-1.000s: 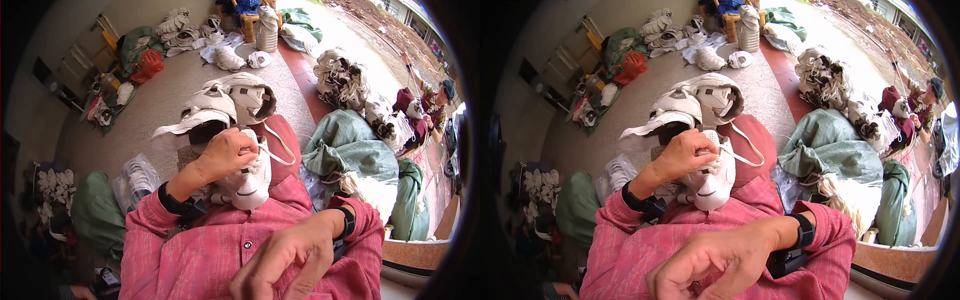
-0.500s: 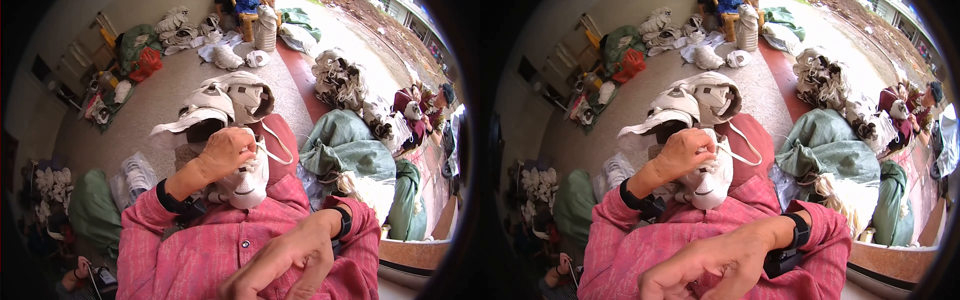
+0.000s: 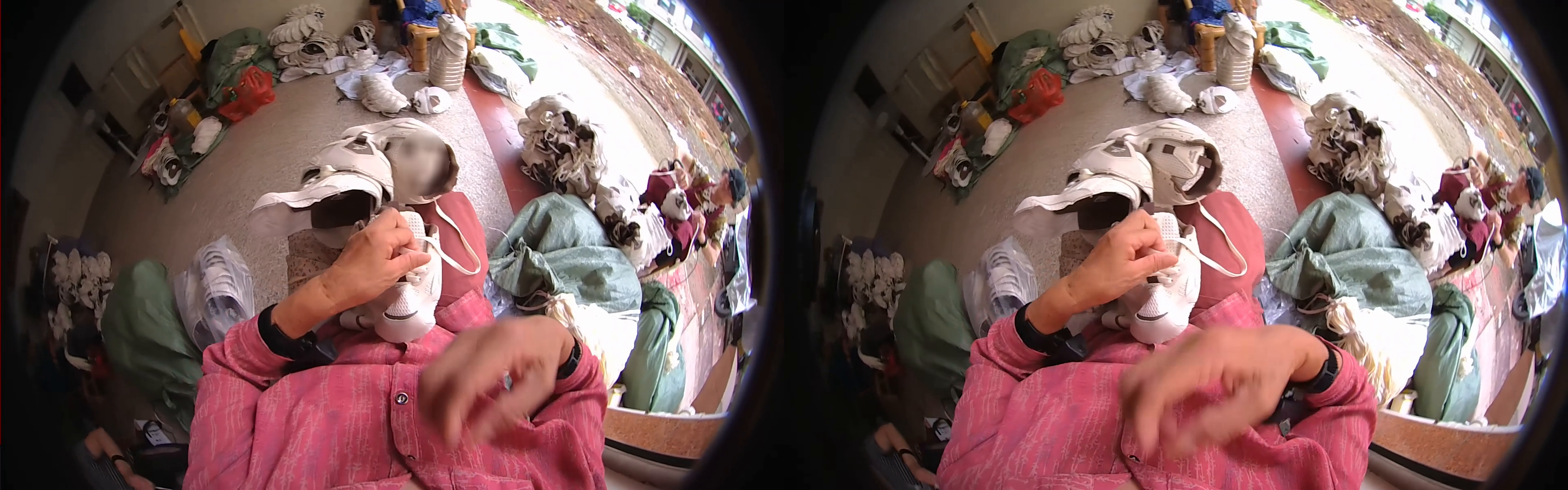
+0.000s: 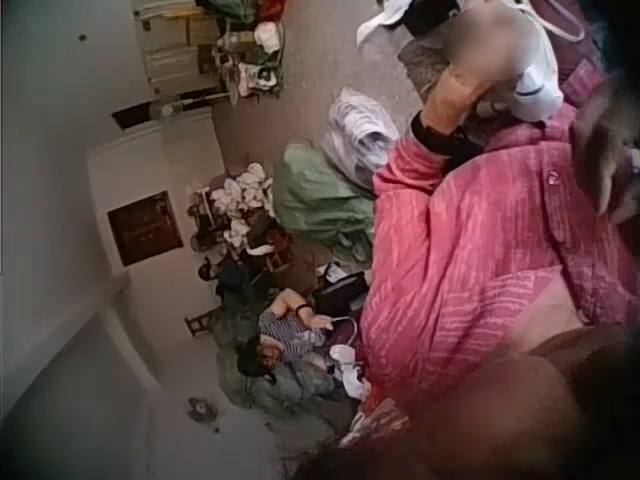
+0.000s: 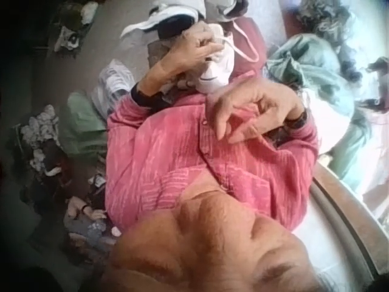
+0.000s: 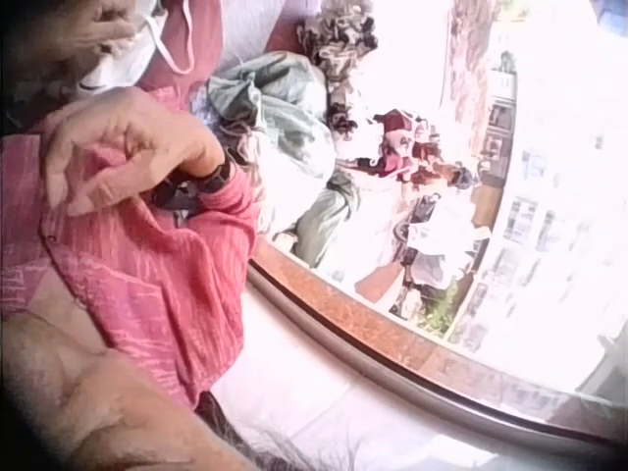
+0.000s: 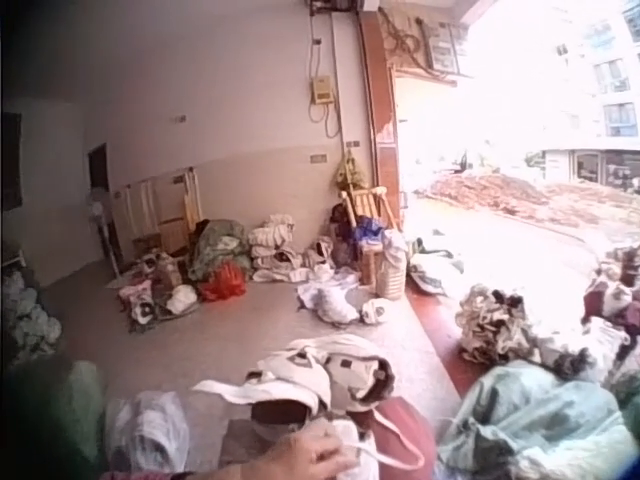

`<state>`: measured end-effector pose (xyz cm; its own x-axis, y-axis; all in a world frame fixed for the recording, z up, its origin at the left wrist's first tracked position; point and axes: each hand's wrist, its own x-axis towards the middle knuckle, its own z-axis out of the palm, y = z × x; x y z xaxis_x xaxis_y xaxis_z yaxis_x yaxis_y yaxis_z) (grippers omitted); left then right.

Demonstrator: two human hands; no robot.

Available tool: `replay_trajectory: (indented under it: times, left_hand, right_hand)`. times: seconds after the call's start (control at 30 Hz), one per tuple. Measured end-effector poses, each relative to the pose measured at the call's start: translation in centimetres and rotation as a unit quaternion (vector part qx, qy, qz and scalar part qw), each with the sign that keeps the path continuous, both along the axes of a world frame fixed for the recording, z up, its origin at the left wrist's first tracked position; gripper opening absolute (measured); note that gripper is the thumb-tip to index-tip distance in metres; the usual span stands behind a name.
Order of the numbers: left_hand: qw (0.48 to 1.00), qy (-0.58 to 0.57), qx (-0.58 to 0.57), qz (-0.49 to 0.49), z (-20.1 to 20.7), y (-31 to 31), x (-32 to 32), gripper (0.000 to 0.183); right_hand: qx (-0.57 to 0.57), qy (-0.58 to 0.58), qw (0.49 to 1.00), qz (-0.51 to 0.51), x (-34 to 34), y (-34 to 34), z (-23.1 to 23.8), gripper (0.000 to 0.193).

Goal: The recorder is threading long white laces through the eyelets of cream-colored shoe uppers.

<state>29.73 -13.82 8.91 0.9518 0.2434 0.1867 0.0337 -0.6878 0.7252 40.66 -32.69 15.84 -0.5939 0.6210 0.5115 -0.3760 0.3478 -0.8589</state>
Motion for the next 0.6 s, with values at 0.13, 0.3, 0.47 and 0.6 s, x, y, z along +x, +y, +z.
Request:
replay_trajectory:
  times: [0.13,0.3,0.47,0.6]
  left_hand:
    - [0.985,-0.145,0.011,0.091,0.8,1.6,-2.1,0.027]
    - [0.979,-0.071,-0.145,0.126,-2.8,4.1,-5.8,0.036]
    - [0.943,0.098,-0.288,0.132,-3.9,3.9,-6.8,0.032]
    - [0.933,0.111,-0.323,0.111,-4.1,3.9,-6.9,0.023]
  right_hand:
    - [-0.089,-0.148,0.866,-0.470,2.5,-0.3,-4.1,0.010]
    - [-0.040,-0.247,0.741,-0.623,4.8,2.0,-9.5,0.015]
    - [-0.248,-0.164,0.761,-0.576,4.7,3.0,-10.7,0.028]
    - [-0.275,-0.178,0.754,-0.569,4.4,2.5,-11.1,0.028]
